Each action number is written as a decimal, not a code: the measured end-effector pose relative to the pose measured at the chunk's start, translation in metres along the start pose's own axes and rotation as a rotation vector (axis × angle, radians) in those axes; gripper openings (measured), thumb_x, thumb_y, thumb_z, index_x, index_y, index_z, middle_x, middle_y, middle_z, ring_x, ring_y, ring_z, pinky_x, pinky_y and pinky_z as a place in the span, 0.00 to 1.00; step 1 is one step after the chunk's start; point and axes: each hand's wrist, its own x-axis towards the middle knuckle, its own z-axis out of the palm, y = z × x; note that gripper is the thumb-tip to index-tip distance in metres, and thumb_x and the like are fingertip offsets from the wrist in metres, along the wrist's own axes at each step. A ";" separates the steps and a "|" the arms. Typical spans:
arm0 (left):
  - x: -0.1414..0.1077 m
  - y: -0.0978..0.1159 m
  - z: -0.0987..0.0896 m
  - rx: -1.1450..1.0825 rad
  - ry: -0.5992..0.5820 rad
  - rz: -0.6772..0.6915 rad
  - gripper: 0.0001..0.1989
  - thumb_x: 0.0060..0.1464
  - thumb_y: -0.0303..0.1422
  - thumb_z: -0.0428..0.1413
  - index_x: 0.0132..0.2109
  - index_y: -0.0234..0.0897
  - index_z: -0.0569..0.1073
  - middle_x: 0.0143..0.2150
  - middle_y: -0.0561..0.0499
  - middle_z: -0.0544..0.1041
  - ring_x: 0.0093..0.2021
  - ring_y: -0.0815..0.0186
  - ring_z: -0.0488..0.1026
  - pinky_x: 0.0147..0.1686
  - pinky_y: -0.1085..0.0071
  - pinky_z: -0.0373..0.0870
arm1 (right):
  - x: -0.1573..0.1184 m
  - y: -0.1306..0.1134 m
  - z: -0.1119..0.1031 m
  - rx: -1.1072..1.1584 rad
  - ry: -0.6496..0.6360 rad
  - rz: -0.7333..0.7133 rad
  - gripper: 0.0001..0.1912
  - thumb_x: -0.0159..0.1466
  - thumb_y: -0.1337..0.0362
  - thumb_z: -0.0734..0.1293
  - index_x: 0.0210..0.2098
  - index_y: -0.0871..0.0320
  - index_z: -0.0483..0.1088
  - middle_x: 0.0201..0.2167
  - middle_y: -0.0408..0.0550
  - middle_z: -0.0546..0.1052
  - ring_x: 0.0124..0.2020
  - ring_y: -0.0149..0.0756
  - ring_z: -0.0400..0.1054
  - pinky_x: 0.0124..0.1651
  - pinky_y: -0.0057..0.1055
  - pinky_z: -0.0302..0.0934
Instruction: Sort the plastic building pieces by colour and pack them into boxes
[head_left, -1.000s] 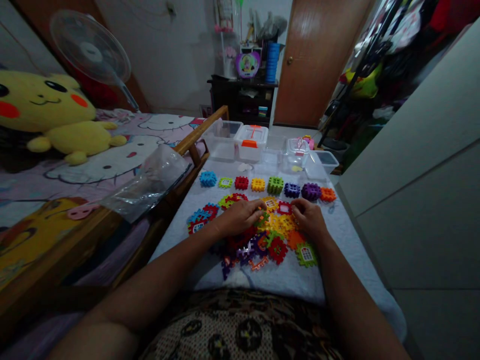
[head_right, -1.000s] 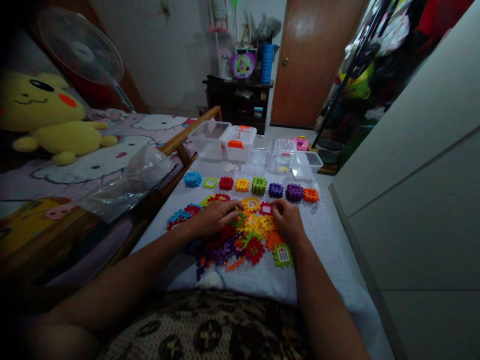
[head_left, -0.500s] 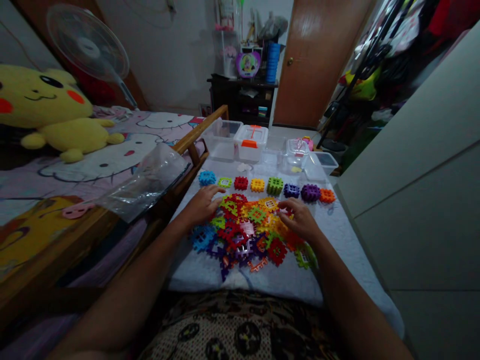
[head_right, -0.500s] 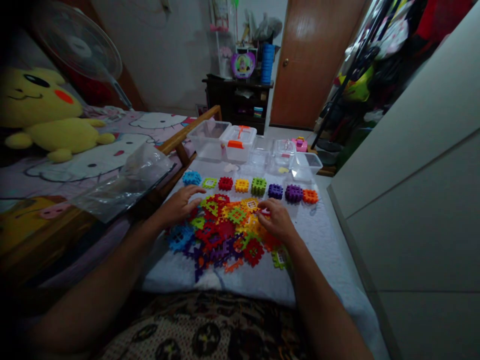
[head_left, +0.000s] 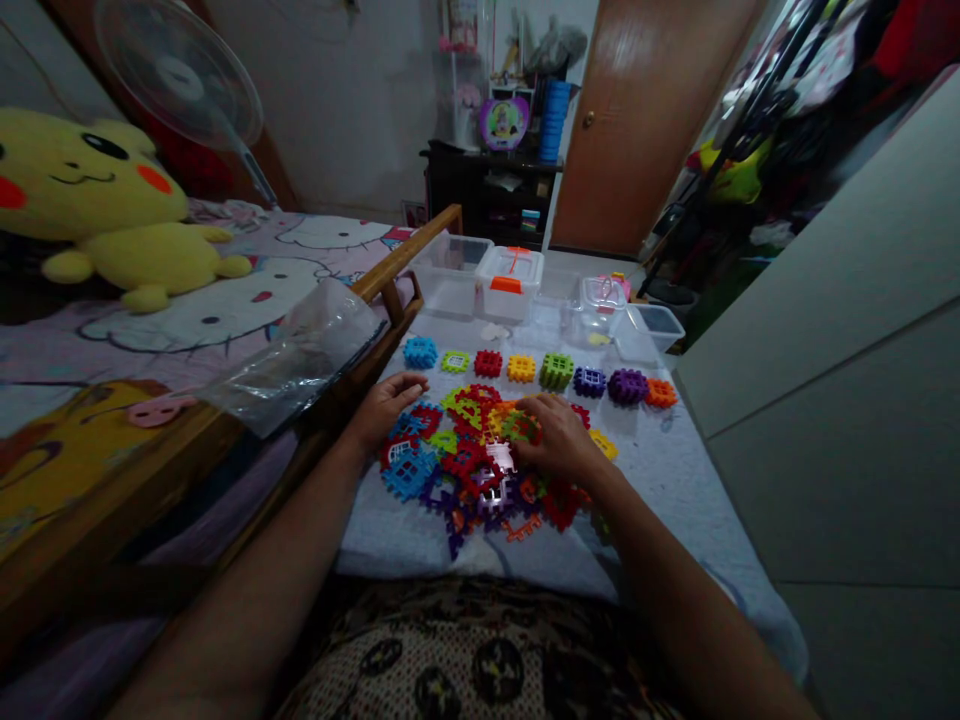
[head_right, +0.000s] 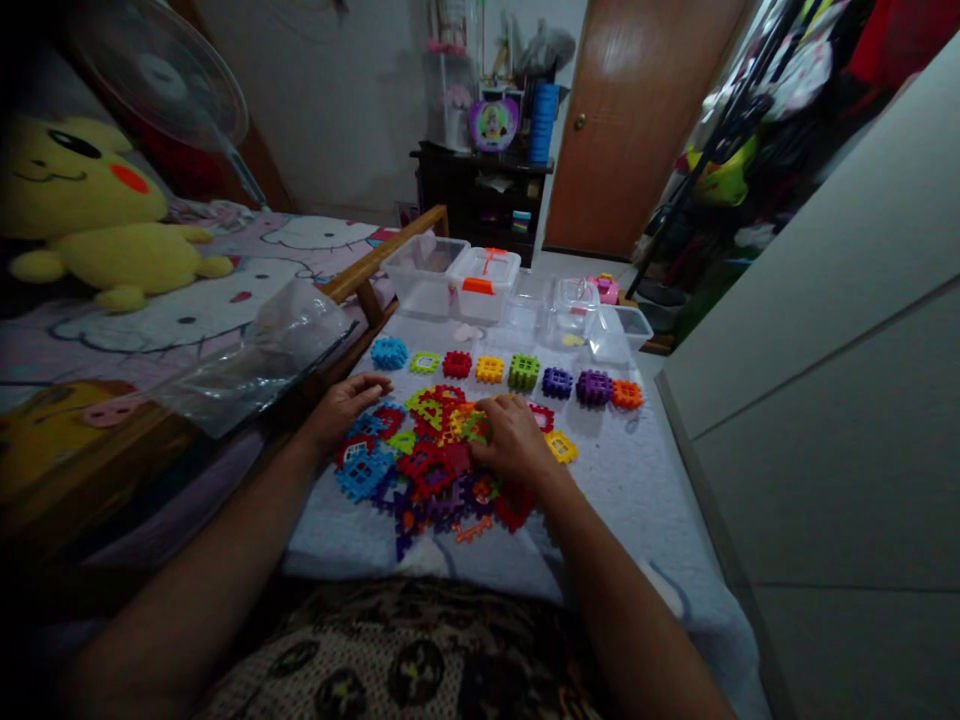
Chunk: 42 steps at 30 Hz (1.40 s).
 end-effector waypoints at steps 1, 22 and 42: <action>-0.001 0.001 -0.001 -0.004 -0.005 -0.010 0.23 0.44 0.48 0.64 0.43 0.36 0.76 0.43 0.45 0.80 0.44 0.59 0.76 0.45 0.65 0.71 | -0.002 0.004 -0.003 0.033 0.021 0.006 0.19 0.57 0.62 0.69 0.49 0.57 0.70 0.44 0.54 0.75 0.47 0.45 0.67 0.51 0.40 0.61; 0.000 -0.002 -0.004 0.000 0.057 -0.006 0.23 0.41 0.47 0.65 0.40 0.36 0.76 0.40 0.46 0.82 0.45 0.55 0.77 0.47 0.60 0.72 | -0.073 0.105 -0.046 -0.032 0.136 0.372 0.18 0.55 0.65 0.69 0.46 0.59 0.73 0.45 0.57 0.76 0.47 0.49 0.70 0.53 0.48 0.63; -0.003 0.005 0.000 0.053 0.065 0.030 0.19 0.40 0.44 0.65 0.37 0.36 0.77 0.37 0.47 0.81 0.41 0.57 0.77 0.44 0.63 0.73 | -0.076 -0.009 -0.018 0.030 -0.019 0.049 0.33 0.54 0.66 0.67 0.59 0.58 0.61 0.50 0.59 0.71 0.52 0.53 0.65 0.56 0.51 0.60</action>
